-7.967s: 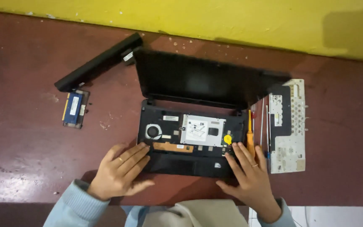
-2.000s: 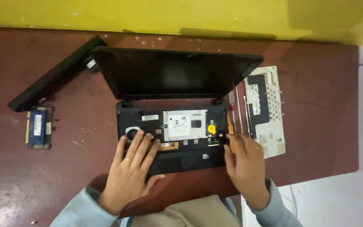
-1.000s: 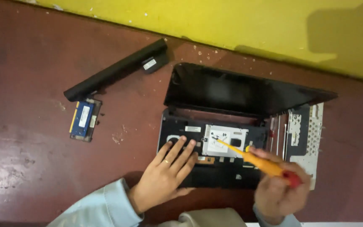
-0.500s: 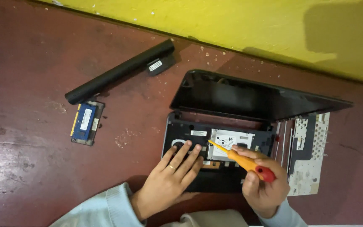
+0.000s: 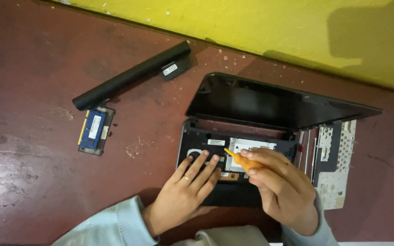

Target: Disassembling a laptop by removing screws with a screwdriver and detaching the keyboard.

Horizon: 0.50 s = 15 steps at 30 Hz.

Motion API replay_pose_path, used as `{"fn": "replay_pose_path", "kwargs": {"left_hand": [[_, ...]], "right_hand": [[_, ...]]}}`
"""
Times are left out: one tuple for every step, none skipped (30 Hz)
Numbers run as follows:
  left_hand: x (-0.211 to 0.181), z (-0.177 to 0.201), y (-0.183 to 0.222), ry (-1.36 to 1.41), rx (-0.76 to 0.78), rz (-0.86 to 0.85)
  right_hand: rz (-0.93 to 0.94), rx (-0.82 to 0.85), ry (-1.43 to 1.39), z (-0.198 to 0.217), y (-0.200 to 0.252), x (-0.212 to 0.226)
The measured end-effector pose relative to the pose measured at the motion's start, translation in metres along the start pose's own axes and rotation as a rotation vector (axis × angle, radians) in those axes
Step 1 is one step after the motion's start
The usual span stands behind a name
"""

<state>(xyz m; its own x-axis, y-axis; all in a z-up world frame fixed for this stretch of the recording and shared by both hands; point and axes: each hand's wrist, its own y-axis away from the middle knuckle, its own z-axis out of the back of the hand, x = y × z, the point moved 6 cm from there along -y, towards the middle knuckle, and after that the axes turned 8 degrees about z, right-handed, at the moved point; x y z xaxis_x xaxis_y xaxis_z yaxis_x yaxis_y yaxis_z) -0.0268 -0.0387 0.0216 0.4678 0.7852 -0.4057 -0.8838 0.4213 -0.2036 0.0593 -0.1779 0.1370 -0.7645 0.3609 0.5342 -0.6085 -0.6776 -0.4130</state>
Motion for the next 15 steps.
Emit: {"fn": "replay_pose_path", "kwargs": {"left_hand": [[0.0, 0.001, 0.0, 0.011, -0.007, 0.002], [0.0, 0.002, -0.001, 0.021, -0.014, 0.004], [0.0, 0.001, 0.0, 0.023, -0.014, 0.001], [0.0, 0.0, 0.001, 0.022, -0.006, 0.006], [0.0, -0.001, 0.001, 0.019, 0.002, 0.011], [0.0, 0.0, 0.0, 0.019, 0.0, 0.007], [0.0, 0.0, 0.001, 0.03, 0.005, 0.003], [0.0, 0.0, 0.001, 0.04, 0.009, -0.001], [0.0, 0.0, 0.001, 0.039, 0.008, -0.001], [0.0, 0.001, 0.001, 0.053, 0.006, 0.001], [0.0, 0.001, 0.0, 0.066, 0.003, 0.002], [0.0, 0.002, 0.0, 0.065, 0.001, 0.001], [0.0, 0.002, 0.0, 0.059, 0.0, -0.003], [0.001, 0.002, 0.0, 0.054, -0.001, -0.006], [0.001, 0.002, 0.001, 0.054, 0.001, -0.005]], "right_hand": [[0.017, 0.018, -0.026, 0.0, 0.0, 0.0], [0.034, 0.036, -0.052, 0.001, 0.0, -0.001], [0.032, 0.035, -0.049, 0.004, -0.001, -0.003], [0.034, 0.12, -0.177, 0.002, -0.001, -0.004], [0.037, 0.203, -0.305, 0.001, -0.002, -0.005], [0.036, 0.201, -0.301, 0.006, -0.002, -0.007], [0.032, 0.271, -0.349, 0.006, -0.002, -0.008], [0.028, 0.341, -0.396, 0.007, -0.001, -0.009], [0.029, 0.341, -0.395, 0.008, -0.001, -0.011], [0.003, 0.314, -0.353, 0.011, -0.001, -0.016], [-0.022, 0.288, -0.31, 0.014, -0.001, -0.021], [-0.02, 0.287, -0.308, 0.007, 0.001, -0.015], [0.024, 0.26, -0.118, 0.004, 0.002, -0.01], [0.069, 0.23, 0.071, 0.0, 0.003, -0.005], [0.068, 0.231, 0.069, -0.005, 0.003, 0.0]]}}
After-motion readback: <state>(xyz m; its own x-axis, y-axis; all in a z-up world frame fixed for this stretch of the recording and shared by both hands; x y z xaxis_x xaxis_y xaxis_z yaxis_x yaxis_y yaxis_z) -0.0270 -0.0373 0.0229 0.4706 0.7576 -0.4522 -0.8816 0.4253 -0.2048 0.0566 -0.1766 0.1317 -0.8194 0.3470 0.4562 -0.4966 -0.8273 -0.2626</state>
